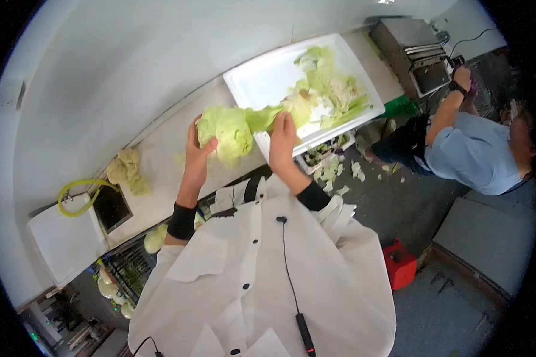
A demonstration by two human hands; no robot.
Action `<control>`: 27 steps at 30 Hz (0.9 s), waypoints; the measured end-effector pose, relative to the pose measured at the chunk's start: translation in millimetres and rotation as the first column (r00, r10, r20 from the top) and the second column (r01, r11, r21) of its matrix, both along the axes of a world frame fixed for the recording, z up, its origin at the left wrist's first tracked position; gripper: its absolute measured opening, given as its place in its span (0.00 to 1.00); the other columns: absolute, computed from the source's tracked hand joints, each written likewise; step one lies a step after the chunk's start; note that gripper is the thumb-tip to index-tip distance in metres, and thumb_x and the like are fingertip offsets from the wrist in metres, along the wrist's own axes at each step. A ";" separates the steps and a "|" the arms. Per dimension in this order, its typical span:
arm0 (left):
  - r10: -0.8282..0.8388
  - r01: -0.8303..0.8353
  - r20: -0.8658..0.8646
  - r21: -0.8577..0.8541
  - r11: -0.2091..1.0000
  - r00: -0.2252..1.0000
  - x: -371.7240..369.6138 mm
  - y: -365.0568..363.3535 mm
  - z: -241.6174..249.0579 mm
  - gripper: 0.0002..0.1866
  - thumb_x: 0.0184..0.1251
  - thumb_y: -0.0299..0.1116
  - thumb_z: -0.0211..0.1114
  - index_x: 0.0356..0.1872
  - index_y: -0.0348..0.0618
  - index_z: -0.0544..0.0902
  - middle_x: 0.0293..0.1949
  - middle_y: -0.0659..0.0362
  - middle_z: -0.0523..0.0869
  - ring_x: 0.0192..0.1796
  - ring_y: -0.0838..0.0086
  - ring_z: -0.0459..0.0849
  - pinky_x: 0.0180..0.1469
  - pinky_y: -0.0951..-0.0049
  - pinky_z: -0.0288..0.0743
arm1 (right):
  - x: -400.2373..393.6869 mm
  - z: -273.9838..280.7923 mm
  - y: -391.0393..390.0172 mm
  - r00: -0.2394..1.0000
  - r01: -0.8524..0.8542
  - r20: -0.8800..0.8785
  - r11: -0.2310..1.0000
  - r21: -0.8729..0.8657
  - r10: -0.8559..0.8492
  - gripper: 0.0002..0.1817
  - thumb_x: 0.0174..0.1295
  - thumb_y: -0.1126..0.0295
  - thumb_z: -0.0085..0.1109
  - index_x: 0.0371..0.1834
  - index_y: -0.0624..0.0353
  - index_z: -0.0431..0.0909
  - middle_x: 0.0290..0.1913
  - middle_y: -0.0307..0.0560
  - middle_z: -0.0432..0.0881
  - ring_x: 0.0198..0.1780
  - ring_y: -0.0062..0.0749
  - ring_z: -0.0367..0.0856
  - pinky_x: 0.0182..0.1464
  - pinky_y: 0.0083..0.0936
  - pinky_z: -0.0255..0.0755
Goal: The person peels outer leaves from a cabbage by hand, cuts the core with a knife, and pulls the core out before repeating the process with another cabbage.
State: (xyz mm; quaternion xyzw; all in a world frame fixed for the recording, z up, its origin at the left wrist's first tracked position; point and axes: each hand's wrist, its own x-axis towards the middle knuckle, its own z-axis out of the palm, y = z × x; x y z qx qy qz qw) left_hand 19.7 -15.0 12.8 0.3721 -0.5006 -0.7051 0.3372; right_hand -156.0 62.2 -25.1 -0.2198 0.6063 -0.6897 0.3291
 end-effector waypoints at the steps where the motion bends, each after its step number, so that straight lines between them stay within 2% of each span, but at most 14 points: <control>1: -0.004 0.003 0.041 0.024 1.000 0.999 10.0 7.8 -3.6 0.44 0.50 0.34 0.78 0.69 0.42 0.63 0.61 0.56 0.72 0.62 0.68 0.73 0.60 0.69 0.72 | 6.2 -9.4 4.1 0.881 0.160 0.469 0.975 -0.154 -0.071 0.13 0.76 0.63 0.42 0.45 0.63 0.70 0.42 0.43 0.76 0.43 0.27 0.75 0.46 0.24 0.71; 6: -0.056 0.063 -0.176 0.038 0.997 0.983 16.7 0.7 -43.2 0.45 0.57 0.38 0.73 0.72 0.39 0.57 0.67 0.54 0.68 0.66 0.66 0.70 0.67 0.67 0.64 | -16.2 -27.1 7.8 0.806 0.133 0.592 0.977 -0.164 -0.011 0.13 0.76 0.65 0.37 0.51 0.61 0.69 0.49 0.46 0.75 0.53 0.33 0.76 0.57 0.31 0.73; 8: -0.113 0.108 -0.042 -0.109 0.988 0.993 29.7 -3.4 -63.7 0.40 0.60 0.35 0.70 0.71 0.38 0.59 0.65 0.53 0.70 0.65 0.66 0.71 0.67 0.66 0.66 | -20.4 -40.4 6.0 0.977 -0.015 0.208 0.994 -0.112 0.038 0.12 0.74 0.68 0.40 0.52 0.64 0.69 0.49 0.46 0.76 0.53 0.30 0.76 0.57 0.31 0.74; 9: -0.162 0.180 0.093 -0.235 0.955 0.982 35.3 -4.1 -73.7 0.35 0.63 0.33 0.67 0.69 0.36 0.62 0.64 0.52 0.73 0.64 0.66 0.73 0.66 0.65 0.67 | -27.5 -56.2 2.0 0.833 0.113 0.553 0.975 -0.189 0.011 0.14 0.75 0.62 0.42 0.52 0.61 0.70 0.43 0.42 0.75 0.46 0.30 0.76 0.53 0.26 0.75; 10: -0.193 0.261 0.222 -0.344 0.902 0.956 33.8 -2.4 -80.7 0.31 0.66 0.30 0.64 0.68 0.34 0.65 0.62 0.52 0.75 0.64 0.66 0.74 0.65 0.63 0.69 | -31.7 -51.4 1.4 0.838 0.111 0.546 0.977 -0.180 0.006 0.14 0.75 0.62 0.42 0.52 0.61 0.70 0.43 0.42 0.75 0.46 0.30 0.76 0.53 0.26 0.75; 12: -0.200 0.247 0.173 -0.319 0.915 0.964 32.5 1.7 -64.2 0.27 0.68 0.30 0.59 0.66 0.34 0.66 0.61 0.52 0.76 0.64 0.69 0.73 0.66 0.65 0.67 | -25.9 -21.0 -11.3 0.585 0.294 0.797 0.955 -0.033 -0.152 0.20 0.75 0.50 0.42 0.44 0.58 0.69 0.32 0.40 0.70 0.33 0.26 0.69 0.39 0.26 0.71; 14: -0.220 0.239 0.098 -0.286 0.928 0.971 16.9 6.4 -52.8 0.23 0.71 0.30 0.55 0.65 0.33 0.68 0.60 0.53 0.78 0.64 0.72 0.73 0.67 0.66 0.65 | -25.5 -1.0 -10.5 0.728 0.193 0.683 0.973 -0.127 -0.056 0.21 0.72 0.47 0.49 0.38 0.57 0.69 0.23 0.34 0.60 0.21 0.21 0.59 0.23 0.21 0.54; 16: -0.161 0.243 0.226 -0.407 0.880 0.961 19.3 5.6 -43.9 0.19 0.73 0.32 0.52 0.59 0.31 0.74 0.59 0.54 0.79 0.62 0.72 0.74 0.65 0.67 0.67 | -21.5 15.4 -5.9 0.890 -0.004 0.455 0.999 -0.035 0.020 0.17 0.70 0.53 0.56 0.38 0.58 0.71 0.22 0.34 0.62 0.22 0.18 0.59 0.24 0.19 0.54; 17: -0.065 0.142 -0.353 0.195 0.971 0.933 18.0 5.8 -56.5 0.21 0.76 0.34 0.48 0.65 0.36 0.69 0.62 0.53 0.77 0.63 0.69 0.75 0.65 0.66 0.70 | -19.7 22.0 -2.4 0.884 -0.001 0.467 1.000 -0.030 0.015 0.17 0.70 0.53 0.56 0.38 0.58 0.71 0.22 0.34 0.62 0.22 0.18 0.59 0.24 0.19 0.54; 20: -0.092 0.104 -0.281 0.026 0.994 0.955 15.0 2.1 -68.7 0.27 0.79 0.46 0.39 0.68 0.37 0.65 0.64 0.54 0.74 0.65 0.66 0.74 0.66 0.63 0.69 | -19.3 32.1 -4.0 0.966 -0.182 0.195 0.983 0.040 0.171 0.12 0.65 0.62 0.63 0.37 0.60 0.75 0.24 0.37 0.71 0.26 0.18 0.67 0.29 0.18 0.62; 21: -0.092 0.104 -0.283 0.025 0.994 0.955 13.8 6.9 -66.8 0.27 0.79 0.46 0.39 0.68 0.37 0.65 0.64 0.54 0.74 0.65 0.66 0.74 0.66 0.63 0.69 | -13.0 21.7 11.2 0.988 -0.132 -0.074 0.991 0.031 0.134 0.11 0.63 0.65 0.64 0.35 0.62 0.76 0.27 0.37 0.75 0.29 0.19 0.70 0.33 0.18 0.65; 22: -0.103 0.097 -0.241 -0.034 0.995 0.965 9.8 -1.0 -54.2 0.28 0.79 0.48 0.39 0.69 0.38 0.63 0.65 0.55 0.73 0.66 0.65 0.73 0.67 0.62 0.67 | -13.8 19.7 7.6 0.931 -0.111 -0.353 0.993 -0.029 0.094 0.10 0.62 0.67 0.66 0.34 0.63 0.77 0.29 0.38 0.79 0.33 0.20 0.73 0.37 0.19 0.69; 24: -0.076 0.061 -0.190 -0.080 0.995 0.979 12.0 -4.1 -45.1 0.30 0.79 0.51 0.38 0.70 0.39 0.62 0.66 0.55 0.72 0.67 0.65 0.72 0.68 0.61 0.66 | -18.4 39.2 18.3 0.829 -0.299 -0.486 0.954 0.033 0.277 0.09 0.57 0.72 0.69 0.37 0.63 0.80 0.32 0.42 0.80 0.35 0.25 0.76 0.42 0.20 0.70; 27: 0.016 0.046 -0.352 0.167 0.985 0.936 17.6 -9.4 -50.7 0.26 0.76 0.41 0.52 0.68 0.38 0.63 0.63 0.56 0.74 0.65 0.68 0.72 0.66 0.64 0.68 | -13.5 39.2 12.1 0.722 -0.414 -0.577 0.906 0.083 0.383 0.13 0.55 0.70 0.71 0.42 0.59 0.81 0.39 0.45 0.80 0.35 0.31 0.77 0.41 0.24 0.73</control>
